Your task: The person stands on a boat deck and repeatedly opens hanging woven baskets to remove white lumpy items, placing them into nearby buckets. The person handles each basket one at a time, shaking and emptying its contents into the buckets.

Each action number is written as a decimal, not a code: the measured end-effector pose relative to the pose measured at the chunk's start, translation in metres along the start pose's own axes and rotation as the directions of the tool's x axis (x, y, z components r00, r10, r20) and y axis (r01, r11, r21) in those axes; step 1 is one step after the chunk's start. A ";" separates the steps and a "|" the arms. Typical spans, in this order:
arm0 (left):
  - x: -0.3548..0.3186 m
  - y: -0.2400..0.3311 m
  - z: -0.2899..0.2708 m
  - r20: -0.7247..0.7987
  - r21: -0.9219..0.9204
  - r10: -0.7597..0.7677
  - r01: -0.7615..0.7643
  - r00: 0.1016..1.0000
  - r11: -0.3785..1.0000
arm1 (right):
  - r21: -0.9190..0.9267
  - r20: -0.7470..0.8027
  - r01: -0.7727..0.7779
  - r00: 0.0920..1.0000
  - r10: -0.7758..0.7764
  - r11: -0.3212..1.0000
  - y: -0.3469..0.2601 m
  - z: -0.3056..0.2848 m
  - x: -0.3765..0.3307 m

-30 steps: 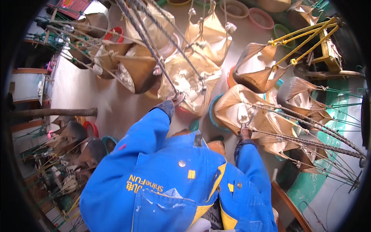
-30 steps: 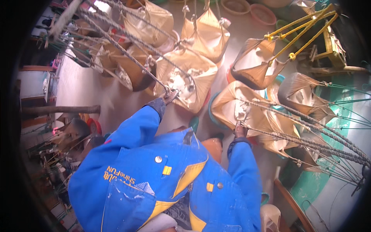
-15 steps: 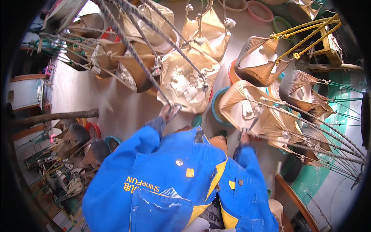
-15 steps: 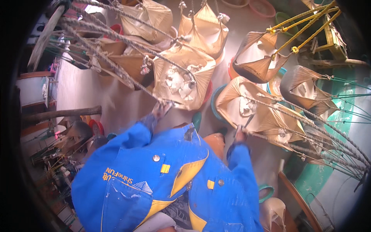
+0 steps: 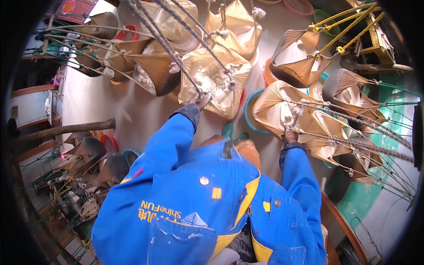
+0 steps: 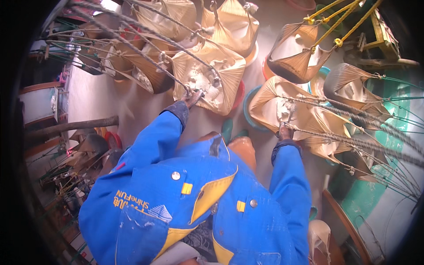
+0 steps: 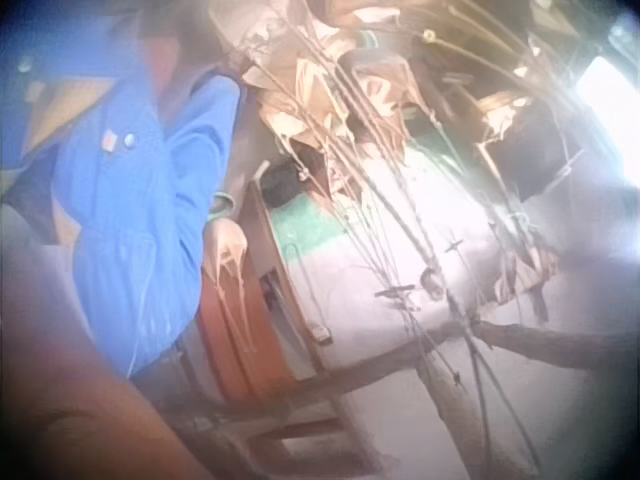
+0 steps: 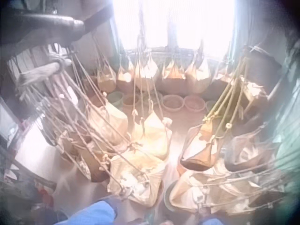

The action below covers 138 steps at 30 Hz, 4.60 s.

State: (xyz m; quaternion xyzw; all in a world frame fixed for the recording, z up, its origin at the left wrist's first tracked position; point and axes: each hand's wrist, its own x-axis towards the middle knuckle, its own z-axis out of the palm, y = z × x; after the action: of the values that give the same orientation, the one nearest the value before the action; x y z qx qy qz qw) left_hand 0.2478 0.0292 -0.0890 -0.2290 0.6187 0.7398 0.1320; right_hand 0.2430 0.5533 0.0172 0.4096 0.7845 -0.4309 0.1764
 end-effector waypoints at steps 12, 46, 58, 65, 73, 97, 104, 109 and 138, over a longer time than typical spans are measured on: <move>-0.035 0.112 0.068 -0.122 0.630 0.043 0.044 0.992 0.776 | -0.217 0.157 0.064 0.987 -0.030 0.974 -0.009 -0.010 0.008; -0.088 0.168 0.067 0.170 0.610 0.146 -0.220 0.975 0.761 | 0.021 0.614 0.301 0.749 -0.250 0.953 -0.194 0.036 -0.242; -0.009 0.125 -0.036 -0.309 0.131 -0.502 0.559 0.808 0.819 | 0.042 0.536 0.280 0.804 -0.258 0.959 -0.255 0.113 -0.269; -0.013 0.104 -0.042 -0.334 0.488 -0.358 0.485 0.872 0.726 | -0.075 0.538 0.192 0.834 -0.123 0.978 -0.268 0.112 -0.247; -0.023 0.196 0.084 0.069 0.628 0.766 -0.625 0.639 0.464 | -0.164 0.603 0.290 0.786 -0.137 0.943 -0.287 0.122 -0.176; -0.083 0.134 -0.012 0.323 0.945 -0.111 -0.327 0.940 -0.025 | -0.197 0.979 0.761 0.120 0.165 0.618 -0.281 0.247 -0.079; -0.097 0.147 -0.012 0.265 0.952 -0.125 -0.239 0.956 0.192 | -0.223 0.968 0.951 0.191 0.163 0.214 -0.258 0.255 -0.073; -0.110 0.147 -0.018 0.263 0.924 -0.069 -0.231 0.962 0.304 | -0.186 0.979 0.796 0.101 0.176 0.576 -0.267 0.230 -0.068; -0.119 0.137 -0.013 0.160 0.932 0.053 -0.168 0.986 0.321 | 0.019 0.992 0.996 -0.029 0.123 0.083 -0.323 0.284 -0.119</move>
State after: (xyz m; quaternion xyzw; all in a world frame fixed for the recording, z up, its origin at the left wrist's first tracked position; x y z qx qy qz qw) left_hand 0.2867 0.0001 0.0859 -0.0304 0.9390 0.2625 0.2201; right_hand 0.0367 0.1673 0.1031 -0.4866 0.6824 -0.1205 0.5320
